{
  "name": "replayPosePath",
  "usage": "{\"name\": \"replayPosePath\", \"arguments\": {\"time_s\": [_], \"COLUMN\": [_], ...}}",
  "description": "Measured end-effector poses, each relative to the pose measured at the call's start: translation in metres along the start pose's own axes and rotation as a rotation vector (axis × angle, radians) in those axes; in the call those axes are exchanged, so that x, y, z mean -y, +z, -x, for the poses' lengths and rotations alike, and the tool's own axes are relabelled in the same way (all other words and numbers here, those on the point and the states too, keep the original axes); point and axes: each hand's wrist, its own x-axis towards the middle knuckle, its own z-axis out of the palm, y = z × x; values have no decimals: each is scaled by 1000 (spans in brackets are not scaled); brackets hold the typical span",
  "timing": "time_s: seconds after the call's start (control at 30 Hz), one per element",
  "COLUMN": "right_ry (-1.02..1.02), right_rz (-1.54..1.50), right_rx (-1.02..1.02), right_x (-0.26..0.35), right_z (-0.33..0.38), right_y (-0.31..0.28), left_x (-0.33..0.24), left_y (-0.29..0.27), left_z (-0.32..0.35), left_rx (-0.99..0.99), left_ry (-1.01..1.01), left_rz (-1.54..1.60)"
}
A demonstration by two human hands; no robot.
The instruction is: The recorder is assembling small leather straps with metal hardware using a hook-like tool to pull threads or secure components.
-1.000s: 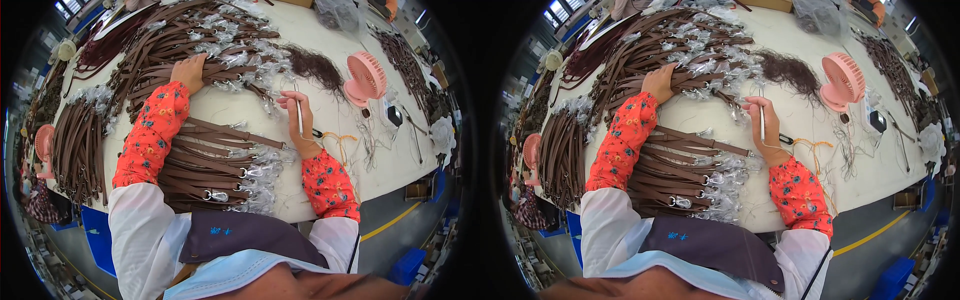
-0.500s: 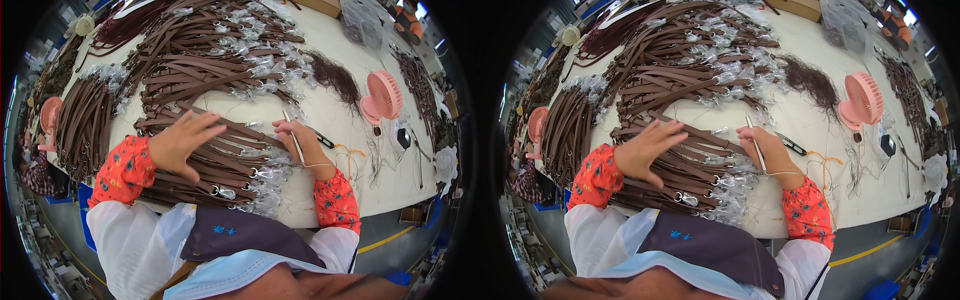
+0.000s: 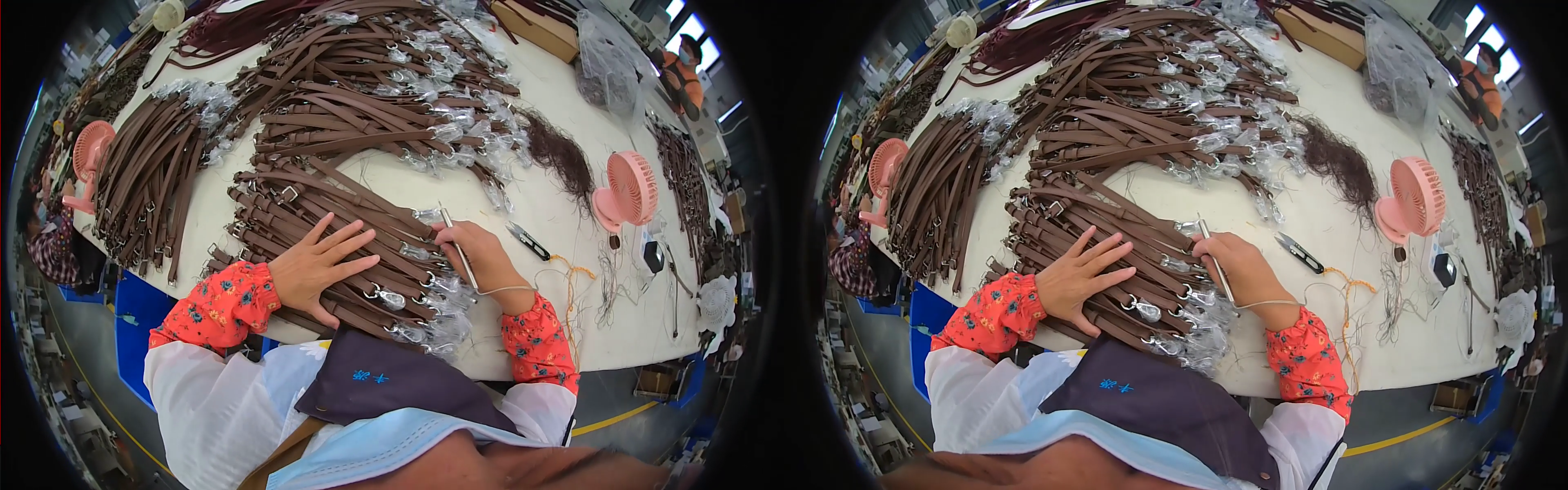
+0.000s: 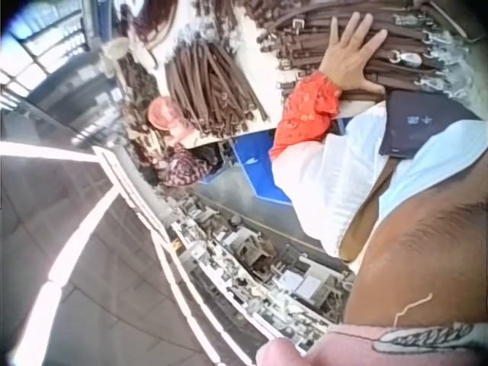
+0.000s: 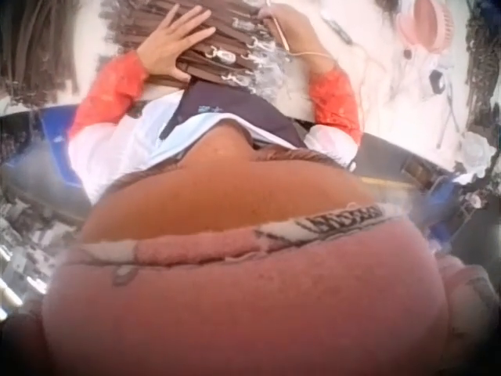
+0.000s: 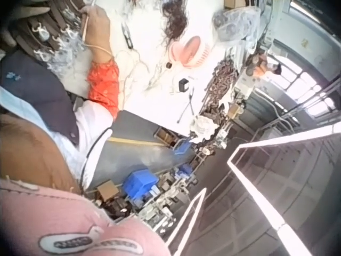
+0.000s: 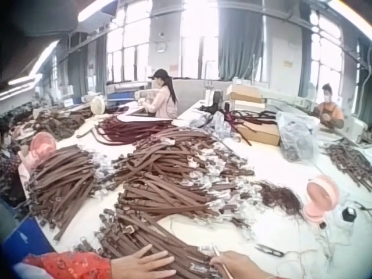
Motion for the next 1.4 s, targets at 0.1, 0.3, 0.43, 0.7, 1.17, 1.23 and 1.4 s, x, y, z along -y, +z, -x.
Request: {"name": "replayPosePath", "arguments": {"time_s": [0.1,0.3,0.43,0.7,1.17,1.23,1.4], "right_ry": [-31,-48,13,90,50,73,45], "right_rz": [-20,30,95,-88,-114,-110,-113], "right_rx": [20,-67,-146,77,-28,-27,-24], "right_x": [3,1,2,7,16,22,29], "right_z": [-2,-6,-8,4,11,14,19], "right_y": [2,-1,8,7,17,19,21], "left_x": [13,28,53,60,60,69,110], "left_y": [-4,-36,-30,6,-46,-40,0], "left_z": [-9,-24,-61,-57,-73,-97,-133], "left_rx": [18,167,-186,-299,-81,-290,-449], "left_ry": [-20,-23,-58,-94,-183,-60,-85], "left_rz": [2,255,34,50,129,-13,-396]}}
